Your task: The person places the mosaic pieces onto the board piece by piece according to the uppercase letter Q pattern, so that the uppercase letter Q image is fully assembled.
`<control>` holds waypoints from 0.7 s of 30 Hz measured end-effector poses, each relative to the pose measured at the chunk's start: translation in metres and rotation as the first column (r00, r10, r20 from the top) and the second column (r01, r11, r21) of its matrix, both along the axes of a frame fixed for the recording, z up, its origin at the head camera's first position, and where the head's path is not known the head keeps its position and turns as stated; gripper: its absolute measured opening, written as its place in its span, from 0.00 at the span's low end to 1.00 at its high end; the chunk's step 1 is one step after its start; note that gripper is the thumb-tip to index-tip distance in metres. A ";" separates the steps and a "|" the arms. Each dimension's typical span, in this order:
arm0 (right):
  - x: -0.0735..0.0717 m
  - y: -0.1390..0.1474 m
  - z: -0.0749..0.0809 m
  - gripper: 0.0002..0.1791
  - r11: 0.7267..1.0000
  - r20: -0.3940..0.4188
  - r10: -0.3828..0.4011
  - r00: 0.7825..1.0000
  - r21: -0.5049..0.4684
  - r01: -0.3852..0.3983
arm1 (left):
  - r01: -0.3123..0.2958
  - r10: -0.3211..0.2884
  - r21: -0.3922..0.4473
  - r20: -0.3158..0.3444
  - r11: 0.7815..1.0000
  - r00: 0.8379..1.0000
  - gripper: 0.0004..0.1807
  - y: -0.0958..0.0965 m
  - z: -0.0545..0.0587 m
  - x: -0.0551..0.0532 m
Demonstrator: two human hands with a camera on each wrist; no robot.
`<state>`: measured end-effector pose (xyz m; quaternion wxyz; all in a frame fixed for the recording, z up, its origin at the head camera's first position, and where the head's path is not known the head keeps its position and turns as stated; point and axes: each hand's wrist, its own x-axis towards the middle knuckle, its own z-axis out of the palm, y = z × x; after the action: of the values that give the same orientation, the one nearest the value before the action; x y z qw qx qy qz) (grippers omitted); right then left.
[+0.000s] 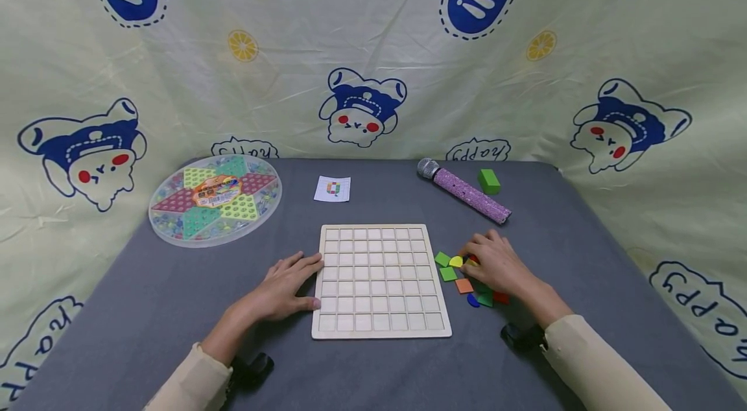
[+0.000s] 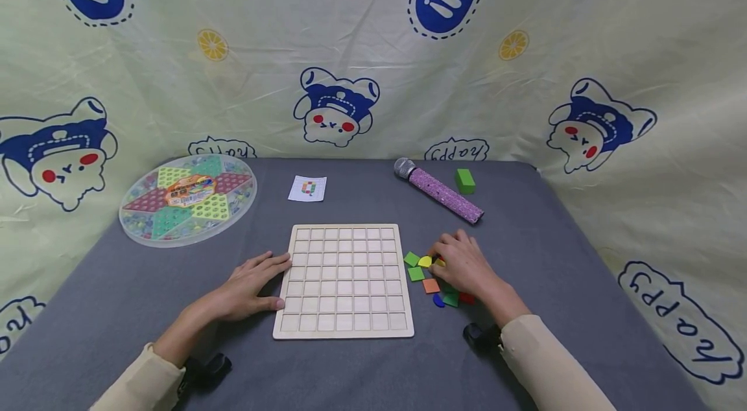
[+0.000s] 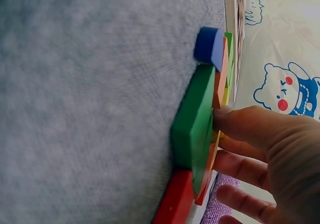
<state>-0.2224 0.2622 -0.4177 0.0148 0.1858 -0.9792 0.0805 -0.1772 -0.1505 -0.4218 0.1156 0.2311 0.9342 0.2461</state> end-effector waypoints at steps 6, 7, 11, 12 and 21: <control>0.001 -0.003 0.003 0.12 1.000 -0.037 0.020 0.999 0.001 -0.020 | 0.002 -0.002 0.005 -0.008 1.000 1.000 0.39 0.000 -0.001 0.000; 0.001 -0.004 0.004 0.12 1.000 -0.040 0.024 0.999 -0.001 -0.024 | 0.003 -0.003 0.005 -0.008 1.000 1.000 0.39 0.000 -0.001 0.000; 0.005 -0.015 0.009 0.13 0.999 -0.060 0.051 0.997 -0.002 -0.051 | 0.004 -0.004 0.007 -0.003 1.000 1.000 0.39 0.000 -0.001 0.000; 0.006 -0.018 0.011 0.13 0.998 -0.066 0.060 0.996 -0.003 -0.060 | 0.003 -0.003 0.007 -0.002 1.000 1.000 0.39 0.000 -0.001 0.000; 0.004 -0.054 0.017 0.12 0.982 -0.143 0.182 0.973 -0.026 -0.187 | 0.003 -0.003 -0.001 -0.009 1.000 1.000 0.39 0.000 -0.002 -0.002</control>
<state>-0.2184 0.2077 -0.4004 0.0796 0.2809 -0.9524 0.0873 -0.1788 -0.1500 -0.4239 0.1121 0.2336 0.9344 0.2443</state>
